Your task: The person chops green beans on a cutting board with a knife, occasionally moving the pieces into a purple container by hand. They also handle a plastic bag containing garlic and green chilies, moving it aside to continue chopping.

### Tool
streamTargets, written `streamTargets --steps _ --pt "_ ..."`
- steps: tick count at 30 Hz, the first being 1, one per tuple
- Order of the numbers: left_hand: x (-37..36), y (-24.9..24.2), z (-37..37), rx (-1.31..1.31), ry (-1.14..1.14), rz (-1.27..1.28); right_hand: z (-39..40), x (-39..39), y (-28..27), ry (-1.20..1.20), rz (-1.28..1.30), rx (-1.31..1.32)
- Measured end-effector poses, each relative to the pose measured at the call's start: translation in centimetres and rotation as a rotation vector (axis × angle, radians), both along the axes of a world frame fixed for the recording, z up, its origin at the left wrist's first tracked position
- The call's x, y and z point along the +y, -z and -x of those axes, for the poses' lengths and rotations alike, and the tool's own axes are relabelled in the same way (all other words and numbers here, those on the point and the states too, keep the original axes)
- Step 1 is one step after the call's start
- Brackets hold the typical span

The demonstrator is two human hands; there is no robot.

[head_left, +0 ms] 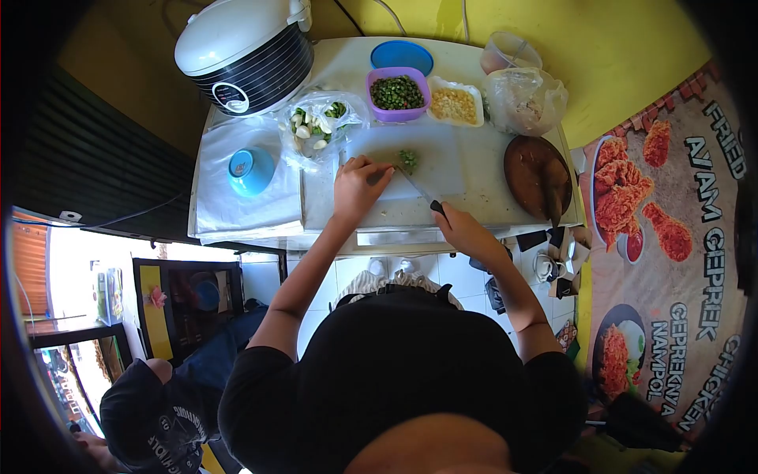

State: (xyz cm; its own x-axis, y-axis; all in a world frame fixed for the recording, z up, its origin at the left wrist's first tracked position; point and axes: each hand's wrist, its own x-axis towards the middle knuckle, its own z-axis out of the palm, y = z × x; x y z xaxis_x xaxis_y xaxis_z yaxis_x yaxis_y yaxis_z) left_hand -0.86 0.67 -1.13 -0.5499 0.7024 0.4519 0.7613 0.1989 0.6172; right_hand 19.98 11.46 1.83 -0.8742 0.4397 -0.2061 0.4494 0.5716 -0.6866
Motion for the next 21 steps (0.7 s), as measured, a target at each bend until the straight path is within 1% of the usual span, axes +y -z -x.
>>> streamTargets --steps 4,8,11,14,16,21 --pt "-0.1 -0.1 -0.2 0.001 -0.006 -0.026 0.9 -0.1 -1.0 0.026 0.023 0.019" --pt "-0.1 -0.7 -0.4 0.041 -0.013 -0.019 1.5 -0.5 -1.0 0.002 0.054 0.022" --pt "-0.1 -0.6 -0.3 0.032 -0.018 -0.023 1.7 -0.6 -0.6 0.013 0.037 0.012" --pt "-0.1 -0.3 -0.3 -0.031 -0.013 -0.033 1.7 -0.8 -0.7 0.043 0.076 -0.040" --pt "-0.1 -0.4 -0.3 -0.048 -0.021 -0.026 1.7 -0.9 0.1 -0.005 -0.040 0.015" --pt "0.0 -0.1 -0.2 -0.049 -0.015 -0.052 2.0 -0.4 -1.3 -0.037 0.019 -0.064"
